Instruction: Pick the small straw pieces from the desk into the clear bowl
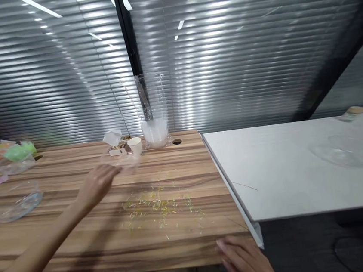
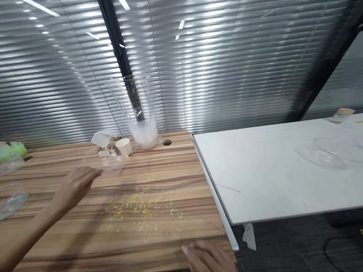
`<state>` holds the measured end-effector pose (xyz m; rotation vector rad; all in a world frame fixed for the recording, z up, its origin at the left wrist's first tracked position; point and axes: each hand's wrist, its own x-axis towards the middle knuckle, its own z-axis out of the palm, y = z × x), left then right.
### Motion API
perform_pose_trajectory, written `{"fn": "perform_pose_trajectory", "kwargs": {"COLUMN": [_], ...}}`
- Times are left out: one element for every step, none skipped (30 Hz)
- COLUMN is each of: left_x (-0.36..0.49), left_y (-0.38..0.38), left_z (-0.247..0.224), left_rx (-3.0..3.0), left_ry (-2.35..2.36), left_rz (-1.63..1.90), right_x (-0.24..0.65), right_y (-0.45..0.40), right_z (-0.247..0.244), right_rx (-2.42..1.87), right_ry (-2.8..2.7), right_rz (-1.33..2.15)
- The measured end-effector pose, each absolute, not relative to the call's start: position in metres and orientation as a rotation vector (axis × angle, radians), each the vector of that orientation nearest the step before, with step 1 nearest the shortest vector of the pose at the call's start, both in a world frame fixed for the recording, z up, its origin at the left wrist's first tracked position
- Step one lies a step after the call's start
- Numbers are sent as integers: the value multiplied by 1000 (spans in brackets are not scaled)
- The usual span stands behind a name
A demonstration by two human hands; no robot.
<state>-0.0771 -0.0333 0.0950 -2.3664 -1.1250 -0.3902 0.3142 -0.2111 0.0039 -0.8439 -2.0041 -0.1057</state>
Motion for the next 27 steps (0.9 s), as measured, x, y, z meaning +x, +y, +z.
{"fn": "perform_pose_trajectory", "kwargs": {"left_x": [-50,-24,2,24,44,59,71,78,82,82,78,71,62,50,36,21,4,-12,-27,-41,-53,-62,-69,-73,-75,-76,-76], "left_y": [-45,-60,-76,-93,-110,-125,-139,-150,-159,-165,-169,-171,-171,-170,-169,-167,-165,-164,-163,-162,-162,-161,-159,-157,-155,-152,-149], "left_z": [96,98,99,101,102,102,102,101,99,96,91,86,79,70,60,50,39,29,20,12,7,3,0,-1,-1,-1,-1], "left_rx": [-2456,-2520,-2556,-2569,-2592,-2621,-2643,-2643,-2621,-2584,-2544,-2512,-2498,-2511,-2539,-2563,-2544,-2516,-2509,-2508,-2516,-2529,-2550,-2574,-2601,-2632,-2662], "left_ry": [-868,-677,-516,-418,-341,-272,-237,-217,-176,-149,-141,-158,-214,-318,-456,-607,-791,-956,-1140,-1319,-1476,-1584,-1664,-1721,-1751,-1767,-1773], "left_rz": [-448,-472,-493,-529,-566,-607,-665,-697,-700,-721,-746,-763,-778,-740,-637,-495,-442,-440,-413,-394,-368,-352,-333,-312,-294,-276,-261], "right_x": [314,313,312,311,310,310,311,312,315,319,324,330,337,345,354,363,372,380,388,396,401,406,409,410,410,409,407], "right_y": [-204,-198,-193,-190,-189,-189,-191,-193,-196,-199,-201,-202,-203,-203,-202,-200,-198,-196,-193,-189,-184,-179,-173,-166,-159,-152,-146], "right_z": [10,16,21,25,28,30,31,31,29,27,25,22,19,16,14,12,10,8,6,4,2,-1,-3,-5,-7,-7,-7], "right_rx": [-845,-851,-862,-872,-885,-893,-898,-904,-910,-917,-932,-954,-985,-1035,-1070,-1098,-1134,-1152,-1185,-1227,-1280,-1330,-1383,-1412,-1435,-1450,-1453], "right_ry": [-1991,-1998,-2027,-2038,-2049,-2055,-2051,-2043,-2032,-2013,-1990,-1972,-1946,-1940,-1948,-1950,-1949,-1937,-1919,-1897,-1864,-1842,-1812,-1803,-1799,-1807,-1815], "right_rz": [-119,-115,-106,-118,-137,-159,-174,-175,-161,-138,-116,-99,-100,-99,-92,-73,-37,-9,34,96,174,261,349,440,522,595,646]}}
